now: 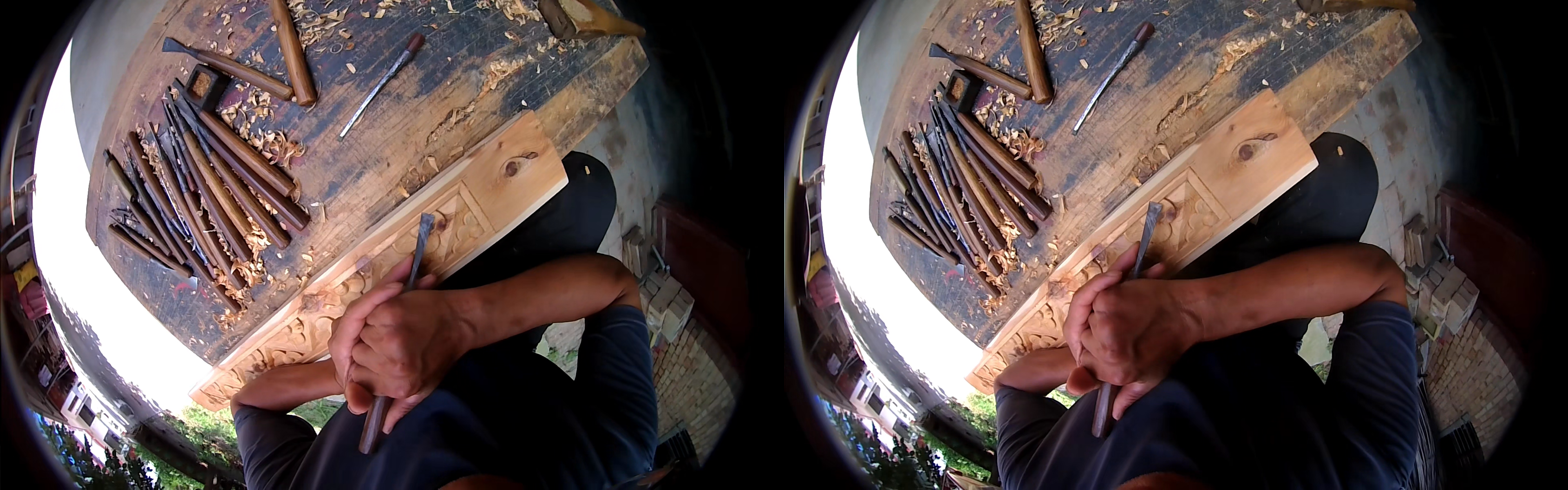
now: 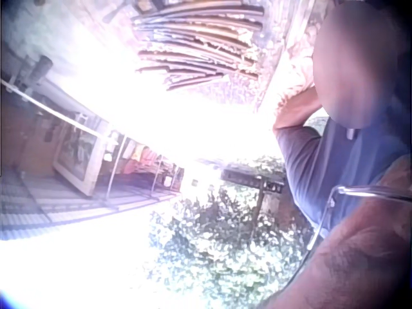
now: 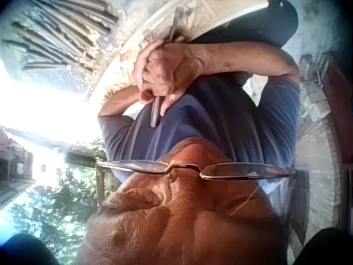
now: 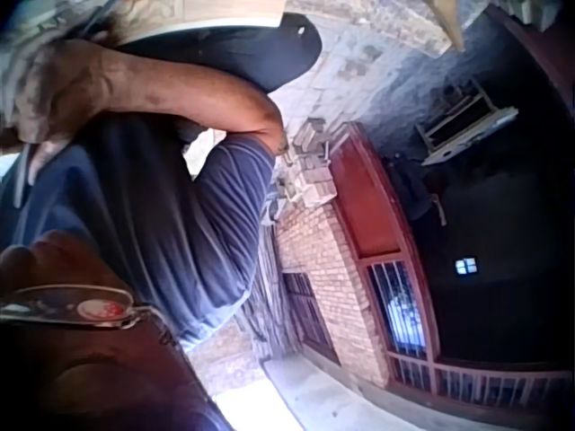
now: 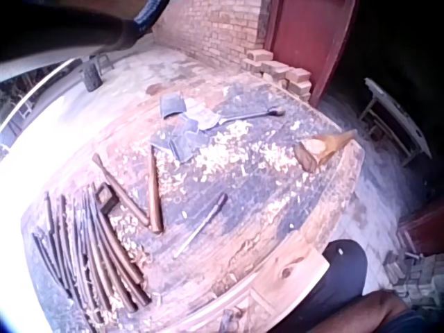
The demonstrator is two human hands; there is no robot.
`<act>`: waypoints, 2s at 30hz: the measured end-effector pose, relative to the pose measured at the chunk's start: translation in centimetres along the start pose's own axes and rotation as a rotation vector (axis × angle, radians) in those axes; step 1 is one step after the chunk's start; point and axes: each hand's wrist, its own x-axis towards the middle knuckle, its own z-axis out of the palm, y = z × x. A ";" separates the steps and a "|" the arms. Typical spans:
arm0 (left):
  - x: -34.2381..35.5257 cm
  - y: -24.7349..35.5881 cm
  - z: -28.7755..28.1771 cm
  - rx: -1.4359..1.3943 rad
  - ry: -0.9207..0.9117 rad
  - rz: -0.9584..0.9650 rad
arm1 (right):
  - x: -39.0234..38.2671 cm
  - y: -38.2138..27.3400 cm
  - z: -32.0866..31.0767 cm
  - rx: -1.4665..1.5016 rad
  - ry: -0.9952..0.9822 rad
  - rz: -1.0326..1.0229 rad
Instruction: The person carves decorative patterns into a wooden board using various chisels and a mallet. They handle different chisels one at a time, positioning them against the wood and striking them with a mallet or pushing by hand to remove material.
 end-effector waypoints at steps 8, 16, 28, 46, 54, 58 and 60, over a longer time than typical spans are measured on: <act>0.5 0.4 -0.2 0.000 0.006 -0.038 | -0.8 0.6 0.2 0.068 -0.032 0.050; 0.8 0.6 -0.3 -0.006 0.006 -0.077 | -0.7 0.6 -0.5 -0.062 0.045 0.028; 1.6 0.8 -0.2 0.007 -0.001 -0.128 | 0.1 -0.1 -2.5 -0.229 0.068 0.008; 2.1 1.5 -1.5 0.000 -0.034 -0.201 | -0.7 1.0 -1.4 -0.095 0.128 0.078; 2.1 1.3 -1.3 0.001 -0.037 -0.214 | -0.5 0.8 -1.2 -0.154 0.157 0.020; 2.2 1.2 -1.2 0.001 -0.039 -0.217 | -0.3 -0.2 -2.7 -0.320 0.093 0.060; 2.3 1.2 -1.2 0.004 -0.042 -0.222 | -0.2 0.1 -3.3 -0.336 0.121 0.065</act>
